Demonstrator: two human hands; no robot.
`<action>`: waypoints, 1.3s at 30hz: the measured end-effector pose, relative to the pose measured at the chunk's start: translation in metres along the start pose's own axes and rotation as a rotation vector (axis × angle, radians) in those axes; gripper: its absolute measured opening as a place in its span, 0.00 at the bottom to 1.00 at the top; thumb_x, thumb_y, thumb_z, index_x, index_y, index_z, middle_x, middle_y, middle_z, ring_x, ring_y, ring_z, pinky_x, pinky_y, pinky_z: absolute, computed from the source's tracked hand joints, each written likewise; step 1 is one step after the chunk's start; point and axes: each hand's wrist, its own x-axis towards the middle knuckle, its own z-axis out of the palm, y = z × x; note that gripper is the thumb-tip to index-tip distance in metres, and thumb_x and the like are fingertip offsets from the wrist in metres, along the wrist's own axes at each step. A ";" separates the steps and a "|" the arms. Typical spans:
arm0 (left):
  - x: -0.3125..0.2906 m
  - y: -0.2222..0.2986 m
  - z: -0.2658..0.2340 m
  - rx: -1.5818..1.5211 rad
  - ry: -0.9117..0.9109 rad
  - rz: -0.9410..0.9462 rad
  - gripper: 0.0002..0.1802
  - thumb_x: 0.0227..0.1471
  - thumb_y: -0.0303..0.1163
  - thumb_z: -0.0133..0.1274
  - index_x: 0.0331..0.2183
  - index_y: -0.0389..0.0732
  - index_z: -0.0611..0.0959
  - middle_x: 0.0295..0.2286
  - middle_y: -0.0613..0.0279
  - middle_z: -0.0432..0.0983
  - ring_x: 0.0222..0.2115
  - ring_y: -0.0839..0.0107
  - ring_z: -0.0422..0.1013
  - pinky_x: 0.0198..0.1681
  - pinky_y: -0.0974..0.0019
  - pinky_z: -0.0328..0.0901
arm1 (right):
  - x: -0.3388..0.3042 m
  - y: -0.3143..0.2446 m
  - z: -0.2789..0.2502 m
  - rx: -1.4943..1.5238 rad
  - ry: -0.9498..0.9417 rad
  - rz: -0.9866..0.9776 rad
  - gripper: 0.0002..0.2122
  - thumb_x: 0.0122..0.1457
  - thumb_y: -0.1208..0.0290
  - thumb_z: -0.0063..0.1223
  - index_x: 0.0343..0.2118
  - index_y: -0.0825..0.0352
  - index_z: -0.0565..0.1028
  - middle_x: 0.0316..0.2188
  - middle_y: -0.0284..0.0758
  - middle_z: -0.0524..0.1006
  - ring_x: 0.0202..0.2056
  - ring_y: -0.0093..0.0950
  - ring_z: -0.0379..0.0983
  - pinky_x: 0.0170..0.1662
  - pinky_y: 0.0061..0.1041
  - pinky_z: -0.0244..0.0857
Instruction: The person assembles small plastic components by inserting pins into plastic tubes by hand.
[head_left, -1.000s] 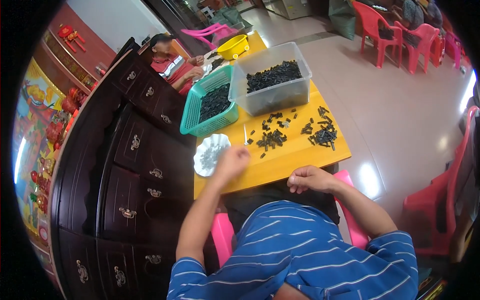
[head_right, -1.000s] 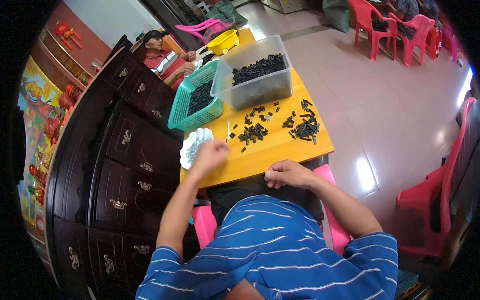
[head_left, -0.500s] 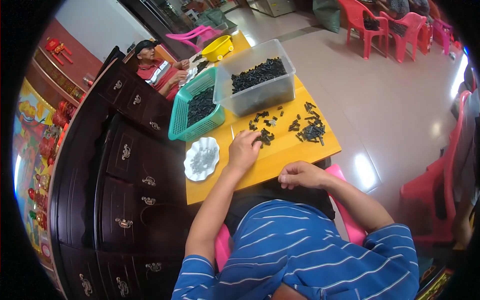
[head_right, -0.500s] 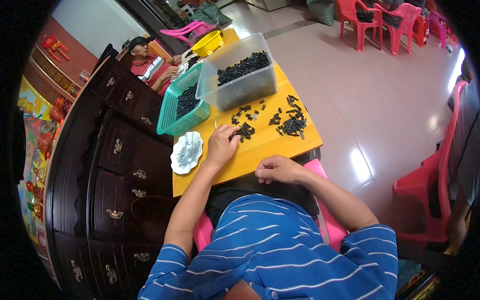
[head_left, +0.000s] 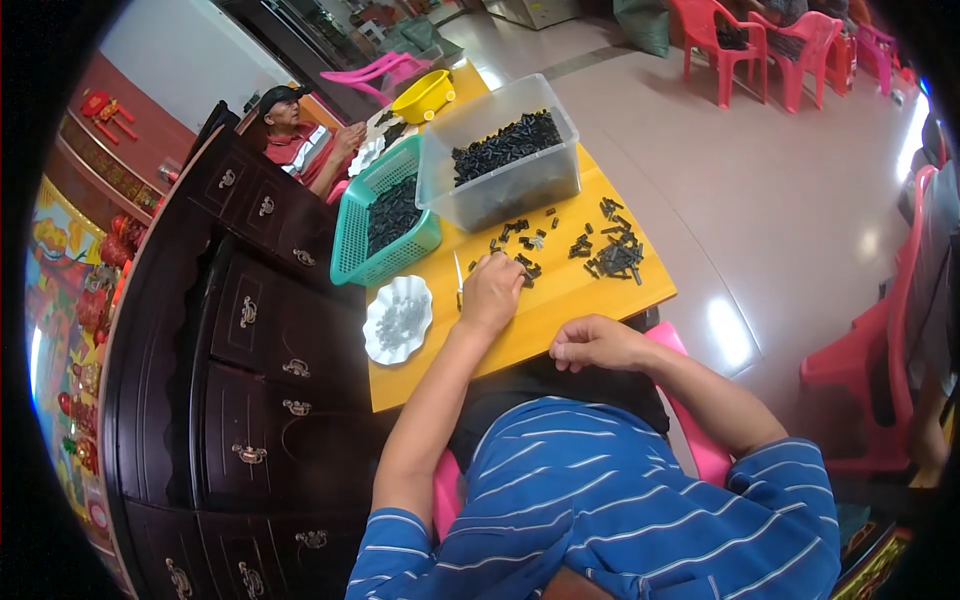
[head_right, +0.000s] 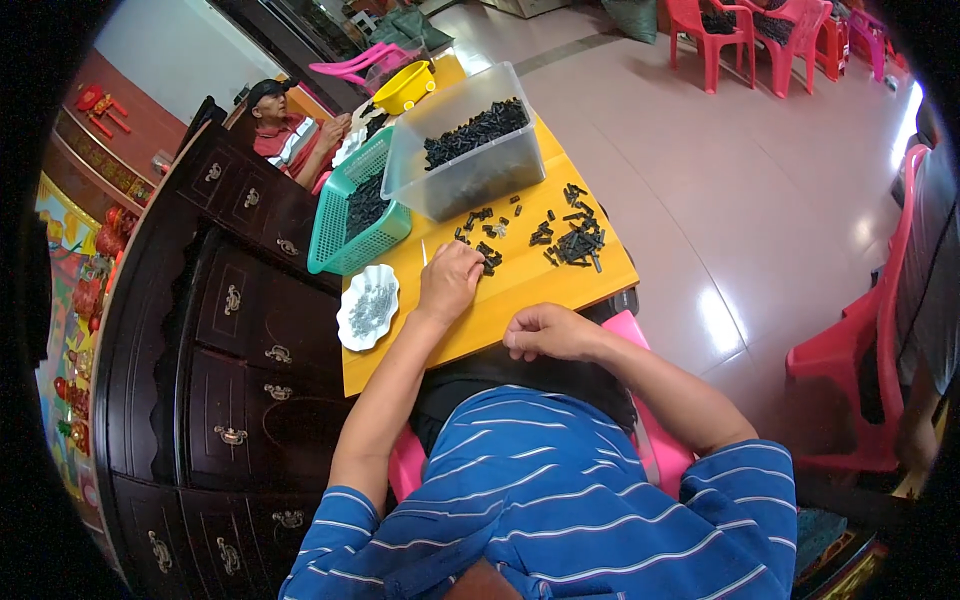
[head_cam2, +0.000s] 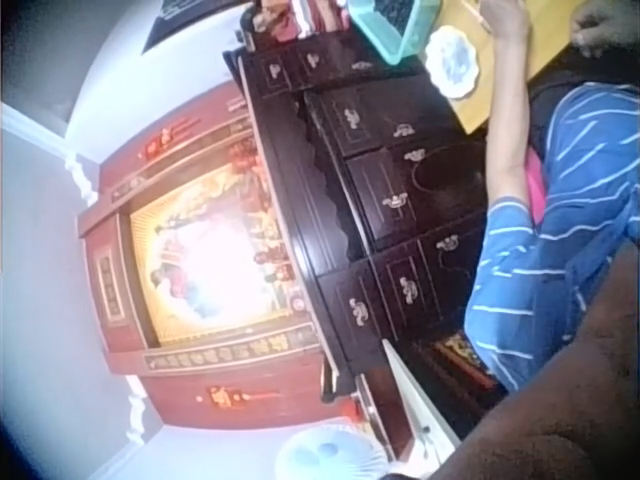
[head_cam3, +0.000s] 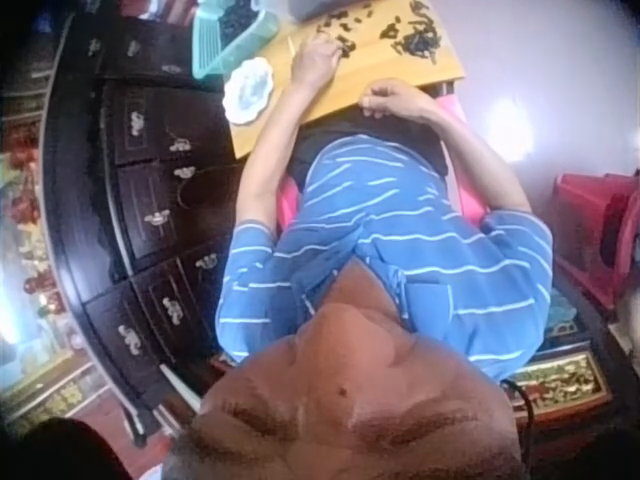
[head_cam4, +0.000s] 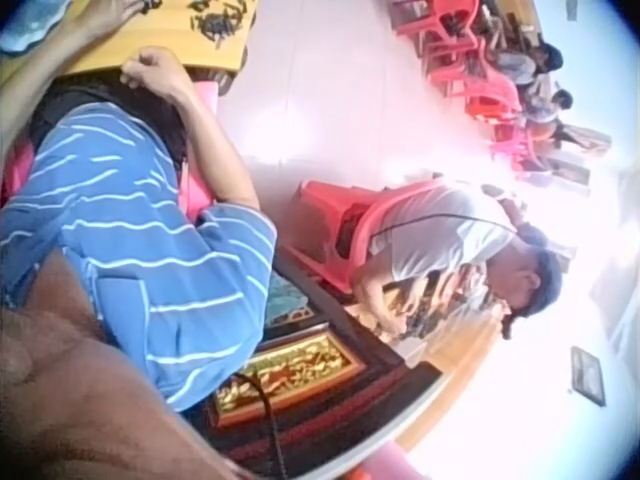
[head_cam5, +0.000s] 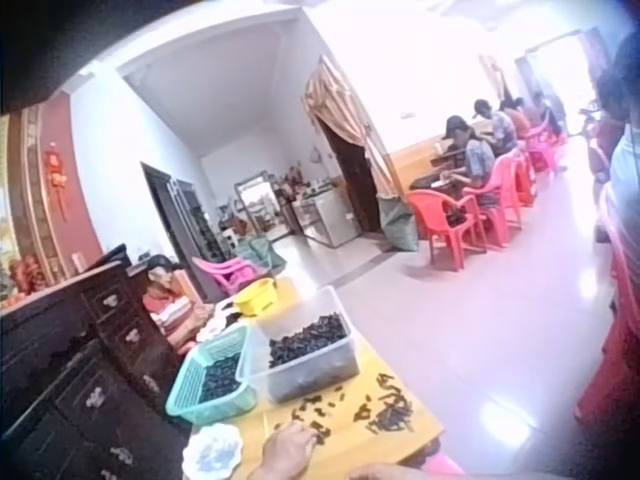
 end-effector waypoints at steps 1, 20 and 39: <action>0.000 0.001 -0.001 -0.019 0.030 -0.013 0.05 0.46 0.27 0.61 0.30 0.43 0.85 0.31 0.60 0.77 0.37 0.57 0.73 0.39 0.56 0.70 | 0.000 0.000 0.000 0.001 0.001 0.001 0.10 0.66 0.65 0.55 0.38 0.68 0.78 0.31 0.31 0.80 0.32 0.19 0.74 0.39 0.20 0.70; -0.036 0.073 -0.001 -1.570 -0.041 -0.668 0.07 0.59 0.26 0.57 0.39 0.37 0.85 0.33 0.66 0.81 0.34 0.79 0.74 0.41 0.75 0.69 | 0.002 -0.002 -0.011 0.567 0.169 -0.034 0.13 0.69 0.57 0.50 0.45 0.61 0.76 0.37 0.27 0.81 0.32 0.16 0.75 0.38 0.17 0.70; -0.013 0.012 -0.003 -0.067 0.041 -0.127 0.04 0.46 0.27 0.61 0.29 0.41 0.87 0.29 0.55 0.78 0.36 0.54 0.74 0.42 0.54 0.69 | 0.002 -0.005 -0.016 0.567 0.295 -0.021 0.06 0.64 0.65 0.57 0.38 0.59 0.75 0.28 0.24 0.77 0.26 0.14 0.73 0.33 0.15 0.69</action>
